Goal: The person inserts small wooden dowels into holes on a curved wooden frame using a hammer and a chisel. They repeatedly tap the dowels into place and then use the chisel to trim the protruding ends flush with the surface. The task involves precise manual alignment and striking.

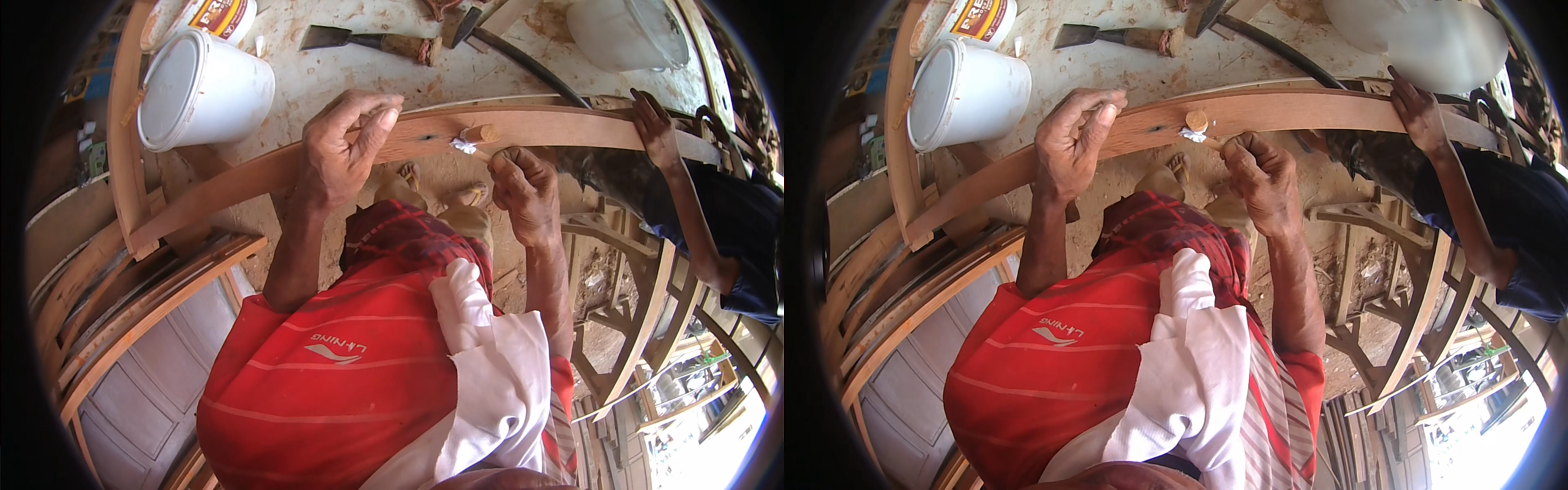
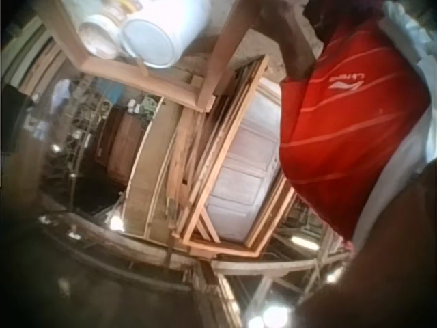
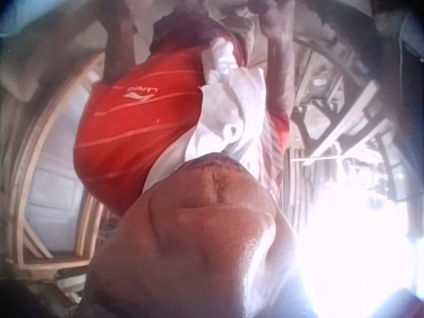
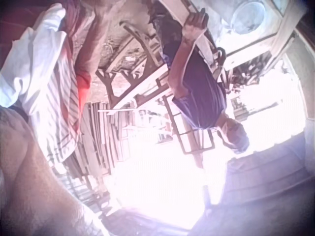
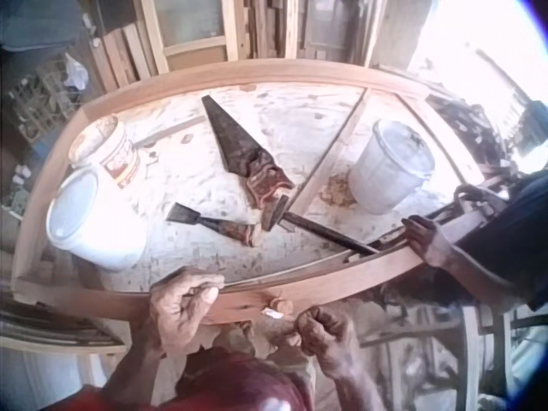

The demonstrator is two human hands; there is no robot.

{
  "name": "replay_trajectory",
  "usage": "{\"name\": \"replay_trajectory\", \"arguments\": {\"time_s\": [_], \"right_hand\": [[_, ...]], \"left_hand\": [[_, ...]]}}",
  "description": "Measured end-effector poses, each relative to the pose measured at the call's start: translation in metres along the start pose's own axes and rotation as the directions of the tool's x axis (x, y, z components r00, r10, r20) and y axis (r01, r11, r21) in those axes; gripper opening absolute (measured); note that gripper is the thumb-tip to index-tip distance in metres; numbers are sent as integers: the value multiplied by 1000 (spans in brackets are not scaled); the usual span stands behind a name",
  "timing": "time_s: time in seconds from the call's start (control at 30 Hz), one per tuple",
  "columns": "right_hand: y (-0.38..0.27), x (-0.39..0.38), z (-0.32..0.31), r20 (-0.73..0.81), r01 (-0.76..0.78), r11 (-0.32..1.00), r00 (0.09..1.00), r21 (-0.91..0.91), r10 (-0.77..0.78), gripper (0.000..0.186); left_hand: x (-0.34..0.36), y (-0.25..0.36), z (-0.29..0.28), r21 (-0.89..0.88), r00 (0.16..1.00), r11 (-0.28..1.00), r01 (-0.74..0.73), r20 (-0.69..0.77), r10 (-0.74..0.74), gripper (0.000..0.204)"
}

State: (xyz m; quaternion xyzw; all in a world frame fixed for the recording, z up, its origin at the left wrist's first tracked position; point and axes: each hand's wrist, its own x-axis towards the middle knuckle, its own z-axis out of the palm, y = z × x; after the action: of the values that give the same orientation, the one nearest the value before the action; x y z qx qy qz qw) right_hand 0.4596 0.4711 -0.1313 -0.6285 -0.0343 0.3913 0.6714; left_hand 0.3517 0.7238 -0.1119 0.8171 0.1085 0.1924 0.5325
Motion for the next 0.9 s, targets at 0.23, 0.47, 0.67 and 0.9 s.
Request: {"name": "replay_trajectory", "arguments": {"time_s": [0.23,0.47,0.67,0.9], "right_hand": [[-3,0,-2,2,126,976,992,-178,-128,20],[-23,-15,0,13,217,952,976,-218,-219,17],[-45,-48,-22,-104,318,947,944,44,-312,14],[-38,-66,-54,-460,469,866,817,175,-349,13]], "left_hand": [[1,0,3,35,1000,999,9,-10,-8,20],[-1,0,2,68,999,997,-20,29,18,18],[-1,4,-1,56,998,998,-25,62,22,19],[0,34,6,-9,936,938,-348,-66,346,21]]}}
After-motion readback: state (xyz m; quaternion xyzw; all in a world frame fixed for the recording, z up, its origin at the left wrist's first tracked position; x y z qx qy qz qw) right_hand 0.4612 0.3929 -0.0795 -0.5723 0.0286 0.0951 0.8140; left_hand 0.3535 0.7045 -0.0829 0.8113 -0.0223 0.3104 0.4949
